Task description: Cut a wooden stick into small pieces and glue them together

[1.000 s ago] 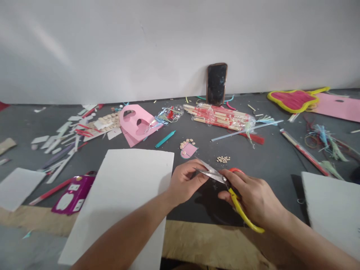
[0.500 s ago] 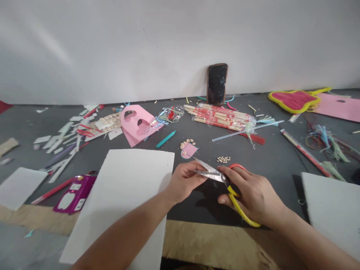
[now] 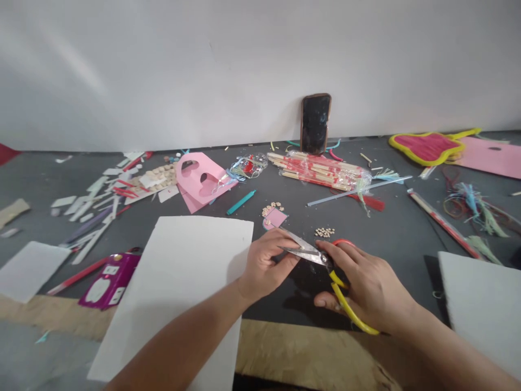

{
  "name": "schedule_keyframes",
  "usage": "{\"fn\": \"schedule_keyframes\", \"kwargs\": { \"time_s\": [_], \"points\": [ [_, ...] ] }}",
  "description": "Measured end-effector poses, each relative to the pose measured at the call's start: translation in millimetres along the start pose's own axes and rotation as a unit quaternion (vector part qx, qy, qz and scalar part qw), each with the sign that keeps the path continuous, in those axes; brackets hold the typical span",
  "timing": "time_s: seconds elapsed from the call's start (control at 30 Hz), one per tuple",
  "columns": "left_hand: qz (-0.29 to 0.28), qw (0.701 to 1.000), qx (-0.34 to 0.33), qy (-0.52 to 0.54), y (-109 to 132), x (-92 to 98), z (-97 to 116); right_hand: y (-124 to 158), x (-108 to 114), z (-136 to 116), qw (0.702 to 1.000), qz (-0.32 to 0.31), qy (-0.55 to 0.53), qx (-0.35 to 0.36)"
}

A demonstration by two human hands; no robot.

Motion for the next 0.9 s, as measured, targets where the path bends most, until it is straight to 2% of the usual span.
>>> {"fn": "schedule_keyframes", "kwargs": {
  "time_s": [0.07,0.17,0.27,0.4,0.5,0.63,0.77,0.9],
  "points": [
    [-0.001,0.999,-0.021,-0.031,0,0.3,4,0,-1,0,1.000,0.003,-0.006,0.001],
    [-0.002,0.999,-0.013,-0.038,-1,-0.4,5,0,-3,2,1.000,0.007,-0.023,0.009],
    [-0.003,0.999,0.037,0.019,-2,-1.9,-1,2,-3,2,0.999,0.020,-0.020,0.021],
    [-0.029,0.982,0.134,0.128,1,-8.3,-17,2,-1,2,0.999,0.037,0.003,0.024],
    [-0.028,0.974,0.164,0.155,3,-9.8,-23,0,1,0,0.999,0.032,0.004,0.021],
    [-0.008,0.975,0.155,0.160,2,-8.5,-20,-1,0,0,1.000,0.013,-0.022,0.018],
    [0.022,0.990,0.106,0.095,-2,-2.7,-12,-1,-2,0,1.000,0.013,-0.009,0.013],
    [0.016,0.996,0.081,0.041,-1,-2.3,-12,0,-3,0,1.000,0.016,0.001,0.009]
  ]
}}
Point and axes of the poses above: each hand's wrist, its own y-axis away from the middle knuckle, its own x-axis out of the back of the hand, z = x × y, the point moved 7 cm from there along -y, towards the middle knuckle, and after that the axes turned 1 degree about -y, right-handed, at the moved point
